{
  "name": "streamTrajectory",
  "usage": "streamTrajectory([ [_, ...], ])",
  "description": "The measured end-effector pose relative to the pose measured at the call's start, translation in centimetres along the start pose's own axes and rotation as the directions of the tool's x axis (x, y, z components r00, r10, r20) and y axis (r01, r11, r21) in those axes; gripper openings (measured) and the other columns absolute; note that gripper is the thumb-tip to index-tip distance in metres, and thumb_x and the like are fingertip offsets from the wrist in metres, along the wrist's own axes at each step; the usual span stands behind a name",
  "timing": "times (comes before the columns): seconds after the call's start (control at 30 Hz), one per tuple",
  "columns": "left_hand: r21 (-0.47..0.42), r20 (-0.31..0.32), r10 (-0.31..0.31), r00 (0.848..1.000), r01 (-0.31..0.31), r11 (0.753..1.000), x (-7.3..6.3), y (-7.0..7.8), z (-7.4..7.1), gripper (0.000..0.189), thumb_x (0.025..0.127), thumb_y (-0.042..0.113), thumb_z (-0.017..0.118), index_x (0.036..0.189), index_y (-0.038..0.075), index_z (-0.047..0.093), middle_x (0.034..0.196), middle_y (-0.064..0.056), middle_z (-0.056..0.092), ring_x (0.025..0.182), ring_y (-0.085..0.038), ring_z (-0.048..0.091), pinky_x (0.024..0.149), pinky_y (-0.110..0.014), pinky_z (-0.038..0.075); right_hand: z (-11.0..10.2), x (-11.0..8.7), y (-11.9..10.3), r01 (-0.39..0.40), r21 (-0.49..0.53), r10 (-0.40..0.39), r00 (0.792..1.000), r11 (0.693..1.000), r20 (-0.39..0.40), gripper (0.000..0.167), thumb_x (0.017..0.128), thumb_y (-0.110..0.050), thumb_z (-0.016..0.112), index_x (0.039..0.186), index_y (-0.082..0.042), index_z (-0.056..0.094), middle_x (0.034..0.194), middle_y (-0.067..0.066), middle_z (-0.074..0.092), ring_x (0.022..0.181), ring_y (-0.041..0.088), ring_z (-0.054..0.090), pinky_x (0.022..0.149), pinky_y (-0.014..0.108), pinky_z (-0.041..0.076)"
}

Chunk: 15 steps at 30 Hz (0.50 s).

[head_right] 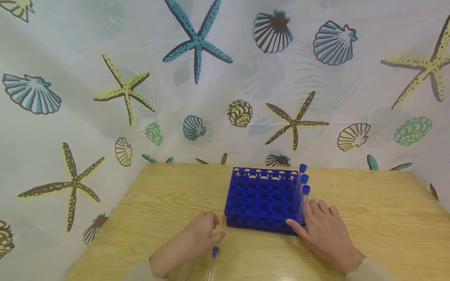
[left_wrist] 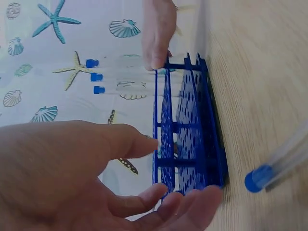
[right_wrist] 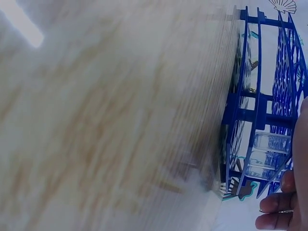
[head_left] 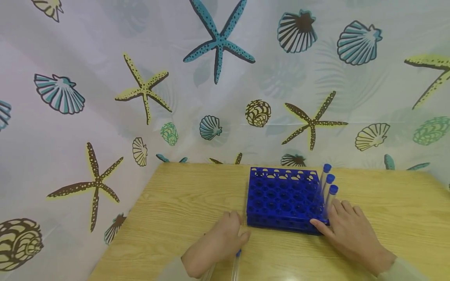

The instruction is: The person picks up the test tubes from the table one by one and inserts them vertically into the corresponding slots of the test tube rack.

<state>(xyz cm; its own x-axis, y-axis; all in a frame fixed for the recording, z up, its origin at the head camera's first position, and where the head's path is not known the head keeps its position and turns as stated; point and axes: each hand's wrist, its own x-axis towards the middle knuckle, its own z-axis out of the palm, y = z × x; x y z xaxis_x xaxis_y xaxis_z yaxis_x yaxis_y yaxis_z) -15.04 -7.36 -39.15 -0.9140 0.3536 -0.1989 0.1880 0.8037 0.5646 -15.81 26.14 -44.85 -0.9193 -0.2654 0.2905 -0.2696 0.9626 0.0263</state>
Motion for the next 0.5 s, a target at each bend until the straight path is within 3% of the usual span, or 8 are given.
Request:
streamTrajectory([
  [0.1,-0.054,0.029,-0.020,0.999,0.021,0.998,-0.9,-0.1,0.2,0.037,0.093,0.024,0.066,0.117,-0.001,0.055,0.112,-0.015,0.056,0.095,-0.025,0.057,0.079,-0.041,0.052,0.0,0.1,0.0,0.002,0.001,-0.002,1.000,1.000,-0.012,0.080,0.095,-0.063,0.050,0.125,0.011,0.055,0.122,0.025,0.060,0.108,0.042,0.056,0.083,0.055,0.042],
  [0.17,-0.045,0.025,-0.015,1.000,0.016,0.999,-1.4,-0.3,0.4,0.031,0.090,0.020,0.067,0.111,-0.001,0.057,0.107,-0.013,0.057,0.092,-0.025,0.057,0.078,-0.041,0.051,0.0,0.1,0.1,0.003,0.004,-0.003,1.000,1.000,-0.012,0.080,0.095,-0.063,0.050,0.125,0.010,0.056,0.122,0.025,0.060,0.108,0.042,0.056,0.082,0.055,0.041],
  [0.3,-0.026,0.078,-0.085,0.993,0.087,0.996,-1.9,-0.8,1.0,0.030,0.088,0.015,0.068,0.108,-0.004,0.057,0.108,-0.015,0.059,0.100,-0.031,0.059,0.088,-0.047,0.051,-0.1,0.1,0.1,0.002,0.006,-0.002,1.000,1.000,0.000,0.081,0.095,-0.063,0.049,0.127,0.011,0.055,0.125,0.026,0.059,0.111,0.043,0.055,0.085,0.056,0.041],
  [0.4,-0.045,0.123,-0.178,0.976,0.185,0.982,-2.1,-1.0,1.8,0.040,0.086,0.013,0.073,0.115,-0.008,0.054,0.117,-0.023,0.057,0.112,-0.039,0.056,0.096,-0.055,0.047,-0.2,0.1,0.2,0.000,0.002,0.000,1.000,1.000,0.008,0.083,0.096,-0.064,0.049,0.130,0.012,0.053,0.129,0.028,0.057,0.114,0.045,0.054,0.089,0.059,0.041],
  [0.5,-0.021,0.124,-0.209,0.970,0.213,0.977,-2.3,-1.1,2.8,0.059,0.082,0.012,0.078,0.125,-0.014,0.047,0.126,-0.031,0.052,0.119,-0.045,0.052,0.101,-0.057,0.044,-0.3,0.1,0.2,0.000,-0.003,0.001,1.000,1.000,0.016,0.085,0.096,-0.064,0.048,0.131,0.013,0.052,0.130,0.029,0.056,0.116,0.046,0.053,0.091,0.060,0.041],
])
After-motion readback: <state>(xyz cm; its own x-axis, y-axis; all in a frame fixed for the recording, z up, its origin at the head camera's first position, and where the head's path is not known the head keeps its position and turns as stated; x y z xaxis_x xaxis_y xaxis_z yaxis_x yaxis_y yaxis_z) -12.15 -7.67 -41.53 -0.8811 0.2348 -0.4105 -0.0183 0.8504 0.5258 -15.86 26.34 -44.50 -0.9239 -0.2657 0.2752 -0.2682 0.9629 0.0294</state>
